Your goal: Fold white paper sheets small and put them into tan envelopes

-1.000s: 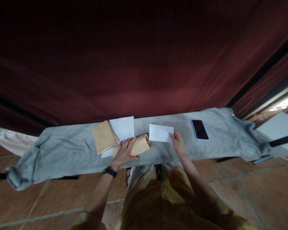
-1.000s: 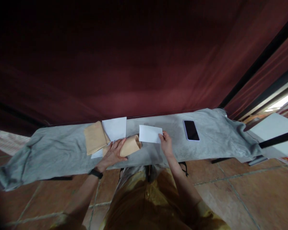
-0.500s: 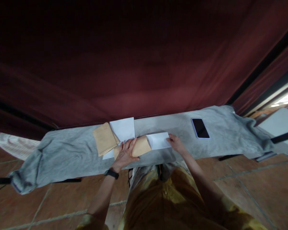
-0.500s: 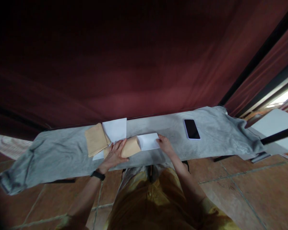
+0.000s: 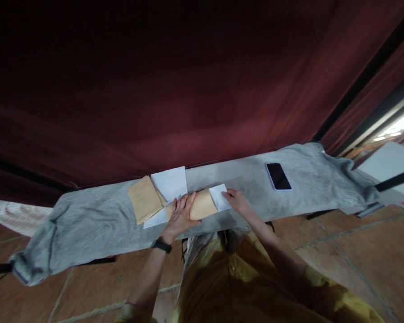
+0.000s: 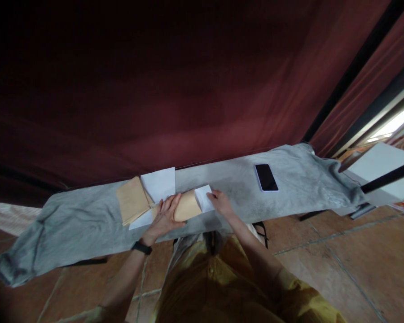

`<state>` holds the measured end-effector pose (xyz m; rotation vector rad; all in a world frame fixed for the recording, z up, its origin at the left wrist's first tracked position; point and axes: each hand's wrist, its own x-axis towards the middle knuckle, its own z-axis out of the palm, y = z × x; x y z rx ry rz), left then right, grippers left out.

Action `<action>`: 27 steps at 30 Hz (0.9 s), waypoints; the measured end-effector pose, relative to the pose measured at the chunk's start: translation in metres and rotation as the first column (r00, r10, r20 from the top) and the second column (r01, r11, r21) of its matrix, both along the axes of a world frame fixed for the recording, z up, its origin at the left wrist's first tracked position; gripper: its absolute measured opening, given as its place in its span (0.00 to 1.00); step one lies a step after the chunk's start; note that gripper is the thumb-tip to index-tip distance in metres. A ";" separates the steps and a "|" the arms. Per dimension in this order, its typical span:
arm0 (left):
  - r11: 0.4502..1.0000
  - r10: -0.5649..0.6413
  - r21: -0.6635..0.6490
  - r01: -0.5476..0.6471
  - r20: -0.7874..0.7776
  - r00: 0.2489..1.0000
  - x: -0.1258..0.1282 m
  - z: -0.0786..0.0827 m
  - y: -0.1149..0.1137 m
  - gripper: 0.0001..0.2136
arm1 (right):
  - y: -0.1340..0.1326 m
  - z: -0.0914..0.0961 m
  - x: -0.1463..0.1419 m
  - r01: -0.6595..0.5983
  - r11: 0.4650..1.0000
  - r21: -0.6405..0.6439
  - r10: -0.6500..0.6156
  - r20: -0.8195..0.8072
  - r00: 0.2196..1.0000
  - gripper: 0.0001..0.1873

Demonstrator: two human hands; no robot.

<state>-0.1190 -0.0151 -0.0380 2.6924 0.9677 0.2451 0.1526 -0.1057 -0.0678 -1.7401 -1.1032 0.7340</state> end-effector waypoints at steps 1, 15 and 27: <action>1.000 -0.014 0.002 0.014 0.003 1.000 0.004 0.001 -0.002 0.57 | 0.001 0.001 -0.005 0.006 1.000 0.006 -0.006 0.006 1.000 0.17; 0.997 -0.071 -0.012 0.071 0.022 0.997 0.029 0.003 -0.010 0.56 | 0.002 0.004 -0.034 0.027 0.999 -0.042 -0.028 -0.027 0.999 0.08; 0.991 -0.126 0.039 0.126 0.000 0.992 0.035 0.009 -0.007 0.54 | -0.004 0.001 -0.030 0.170 0.985 0.011 -0.163 -0.226 0.960 0.13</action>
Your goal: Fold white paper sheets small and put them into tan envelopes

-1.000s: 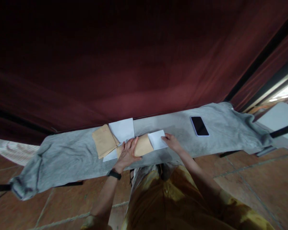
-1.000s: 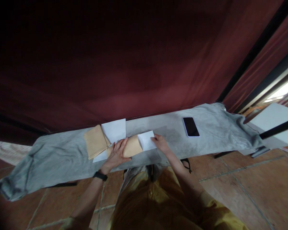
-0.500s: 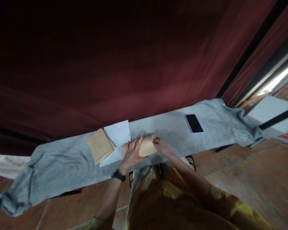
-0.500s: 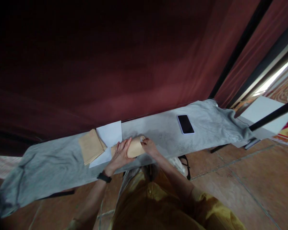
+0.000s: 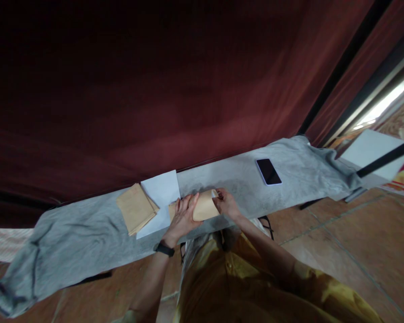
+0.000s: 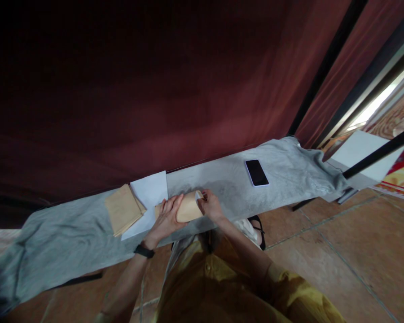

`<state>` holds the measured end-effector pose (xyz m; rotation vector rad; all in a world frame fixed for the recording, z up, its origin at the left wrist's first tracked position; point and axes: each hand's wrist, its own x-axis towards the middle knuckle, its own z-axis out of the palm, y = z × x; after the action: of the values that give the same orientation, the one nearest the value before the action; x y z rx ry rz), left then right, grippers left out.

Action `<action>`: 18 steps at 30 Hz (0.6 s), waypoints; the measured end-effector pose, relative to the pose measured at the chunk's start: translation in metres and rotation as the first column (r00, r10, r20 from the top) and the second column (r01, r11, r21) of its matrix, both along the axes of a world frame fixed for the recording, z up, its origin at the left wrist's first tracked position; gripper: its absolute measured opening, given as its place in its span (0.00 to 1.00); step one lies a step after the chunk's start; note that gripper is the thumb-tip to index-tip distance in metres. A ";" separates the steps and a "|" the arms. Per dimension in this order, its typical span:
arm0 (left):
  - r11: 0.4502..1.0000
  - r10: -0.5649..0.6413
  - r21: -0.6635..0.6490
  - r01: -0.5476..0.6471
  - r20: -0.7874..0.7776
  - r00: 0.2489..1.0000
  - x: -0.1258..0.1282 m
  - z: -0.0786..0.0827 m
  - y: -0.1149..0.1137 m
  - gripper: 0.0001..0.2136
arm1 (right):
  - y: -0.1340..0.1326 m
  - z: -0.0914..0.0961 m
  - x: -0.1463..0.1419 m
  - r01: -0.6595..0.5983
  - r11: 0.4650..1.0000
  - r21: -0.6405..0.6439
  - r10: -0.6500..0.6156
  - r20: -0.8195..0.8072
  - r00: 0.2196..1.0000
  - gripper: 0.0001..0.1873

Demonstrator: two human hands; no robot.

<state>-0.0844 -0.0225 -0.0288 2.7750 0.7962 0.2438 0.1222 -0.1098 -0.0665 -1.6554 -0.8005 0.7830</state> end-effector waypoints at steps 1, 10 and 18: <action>1.000 -0.005 0.004 0.005 -0.001 1.000 0.001 0.000 0.000 0.53 | 0.000 0.000 0.001 -0.017 1.000 0.001 0.017 -0.017 1.000 0.10; 0.998 -0.043 0.036 0.044 -0.027 0.999 0.009 0.002 0.004 0.51 | -0.002 0.000 0.010 0.004 1.000 -0.003 -0.004 -0.104 0.995 0.03; 0.978 0.192 -0.127 -0.163 0.273 0.943 0.011 -0.003 -0.009 0.43 | -0.004 0.000 0.014 0.138 0.989 0.050 -0.118 -0.291 0.949 0.08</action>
<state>-0.0733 -0.0314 -0.0321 2.4949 0.9528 0.6027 0.1365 -0.1137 -0.0663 -1.4725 -0.5047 0.8695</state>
